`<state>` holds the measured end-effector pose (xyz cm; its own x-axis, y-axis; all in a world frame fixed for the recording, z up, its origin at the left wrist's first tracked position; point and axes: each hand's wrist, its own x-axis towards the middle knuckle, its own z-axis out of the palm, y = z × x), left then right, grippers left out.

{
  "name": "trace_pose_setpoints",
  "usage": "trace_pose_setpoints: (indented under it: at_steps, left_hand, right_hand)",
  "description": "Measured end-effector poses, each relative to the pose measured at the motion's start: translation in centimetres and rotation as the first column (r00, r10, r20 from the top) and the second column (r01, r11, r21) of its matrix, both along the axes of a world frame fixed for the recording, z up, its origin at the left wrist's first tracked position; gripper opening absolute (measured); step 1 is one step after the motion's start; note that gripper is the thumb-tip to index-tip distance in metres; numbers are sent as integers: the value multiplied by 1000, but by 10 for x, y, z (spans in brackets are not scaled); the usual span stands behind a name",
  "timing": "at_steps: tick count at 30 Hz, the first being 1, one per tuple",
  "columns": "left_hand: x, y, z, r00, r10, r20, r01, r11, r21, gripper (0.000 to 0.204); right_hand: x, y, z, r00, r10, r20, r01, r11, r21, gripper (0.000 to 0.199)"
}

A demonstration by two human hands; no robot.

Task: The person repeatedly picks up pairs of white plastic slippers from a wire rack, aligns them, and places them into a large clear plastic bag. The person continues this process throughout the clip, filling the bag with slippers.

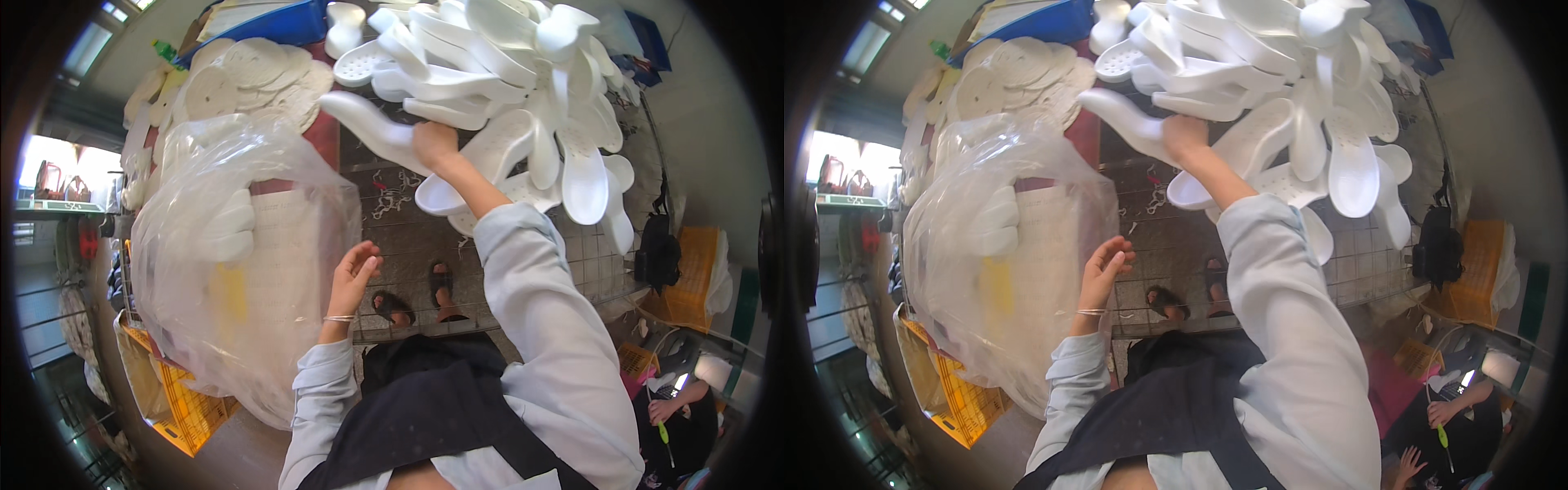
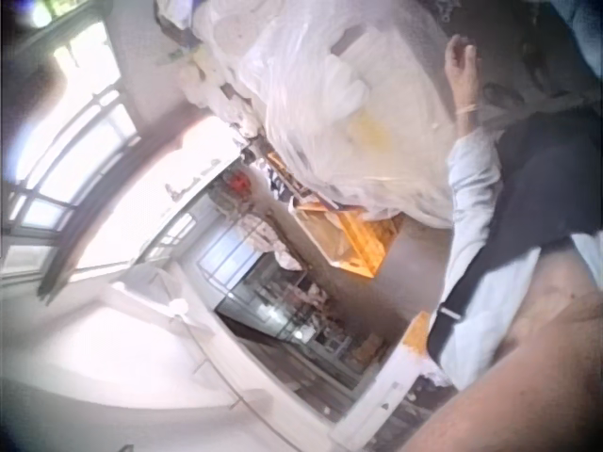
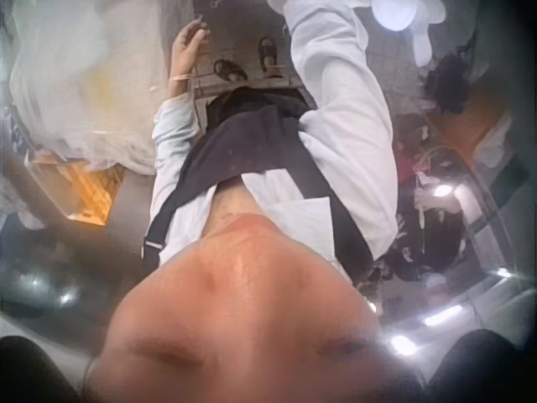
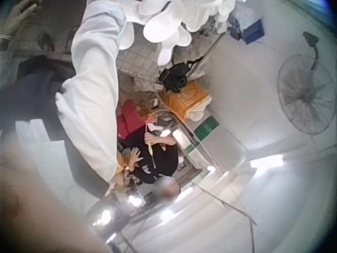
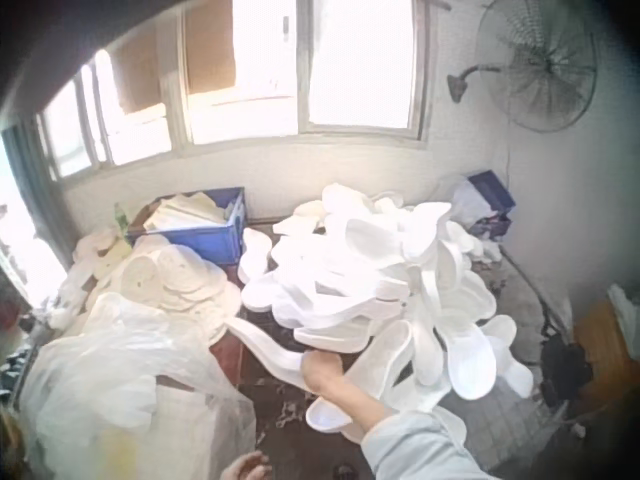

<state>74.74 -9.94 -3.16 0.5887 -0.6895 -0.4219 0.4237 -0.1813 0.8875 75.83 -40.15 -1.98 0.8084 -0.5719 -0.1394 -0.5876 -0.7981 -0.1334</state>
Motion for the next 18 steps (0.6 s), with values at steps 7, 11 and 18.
trace_pose_setpoints:
  at_steps: [7,11,18]
  left_hand:
    - [-16,-41,-18,992,-6,-130,16,996,83,40]
    - [-62,-58,-16,980,-174,-94,167,983,-74,62]
    - [-107,-88,-15,924,18,-381,-253,778,-575,73]
  right_hand:
    - [-140,-28,75,743,652,153,-650,757,-72,25]
    - [-154,5,86,834,550,28,-546,818,184,30]
    - [-253,-65,25,782,-123,612,132,991,31,73]
